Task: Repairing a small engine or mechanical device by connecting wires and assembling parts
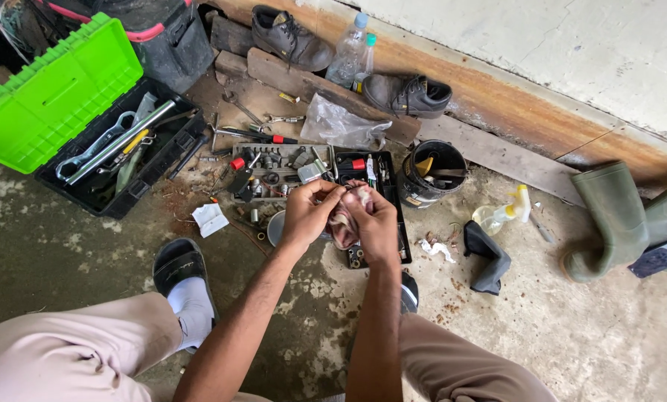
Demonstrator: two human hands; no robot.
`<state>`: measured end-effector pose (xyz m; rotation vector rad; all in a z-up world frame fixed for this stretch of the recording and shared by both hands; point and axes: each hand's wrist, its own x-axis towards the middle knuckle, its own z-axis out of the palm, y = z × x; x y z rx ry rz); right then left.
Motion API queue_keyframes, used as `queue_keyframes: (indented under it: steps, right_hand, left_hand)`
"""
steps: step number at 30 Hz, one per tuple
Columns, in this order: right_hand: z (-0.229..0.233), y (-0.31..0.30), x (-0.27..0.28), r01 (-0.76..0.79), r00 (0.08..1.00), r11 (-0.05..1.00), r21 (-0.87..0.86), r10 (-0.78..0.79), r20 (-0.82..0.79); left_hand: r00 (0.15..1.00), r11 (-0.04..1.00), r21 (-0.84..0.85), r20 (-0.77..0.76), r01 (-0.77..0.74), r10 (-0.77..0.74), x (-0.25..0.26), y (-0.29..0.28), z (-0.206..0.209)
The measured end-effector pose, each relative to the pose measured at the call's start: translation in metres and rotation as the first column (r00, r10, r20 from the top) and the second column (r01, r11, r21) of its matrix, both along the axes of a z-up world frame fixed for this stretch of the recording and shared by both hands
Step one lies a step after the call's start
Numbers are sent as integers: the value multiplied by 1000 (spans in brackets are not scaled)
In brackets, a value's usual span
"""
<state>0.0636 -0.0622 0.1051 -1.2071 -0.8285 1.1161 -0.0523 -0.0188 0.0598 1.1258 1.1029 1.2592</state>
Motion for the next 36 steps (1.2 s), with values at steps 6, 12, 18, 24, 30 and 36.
queue_keyframes:
  steps: [6, 12, 18, 24, 30, 36]
  right_hand:
    - [1, 5, -7, 59, 998, 998, 4, -59, 23]
    - [-23, 13, -8, 99, 973, 993, -67, -111, -202]
    - [13, 6, -11, 160, 952, 983, -94, -179, -247]
    - [-5, 4, -7, -2, 998, 988, -154, 12, 64]
    - [-43, 13, -6, 184, 974, 955, -232, -209, -89]
    - [-62, 22, -11, 158, 969, 939, -306, -206, -133]
  left_hand:
    - [997, 994, -99, 73, 46, -39, 2, -2, -9]
    - [991, 988, -119, 109, 97, -84, 0, 8, -29]
    - [983, 987, -32, -97, 155, -158, -17, 8, -15]
    - [925, 967, -10, -290, 254, -246, -21, 14, -33]
    - [923, 968, -30, -294, 249, -247, -17, 5, -26]
    - [925, 990, -28, -355, 136, -137, -13, 18, -72]
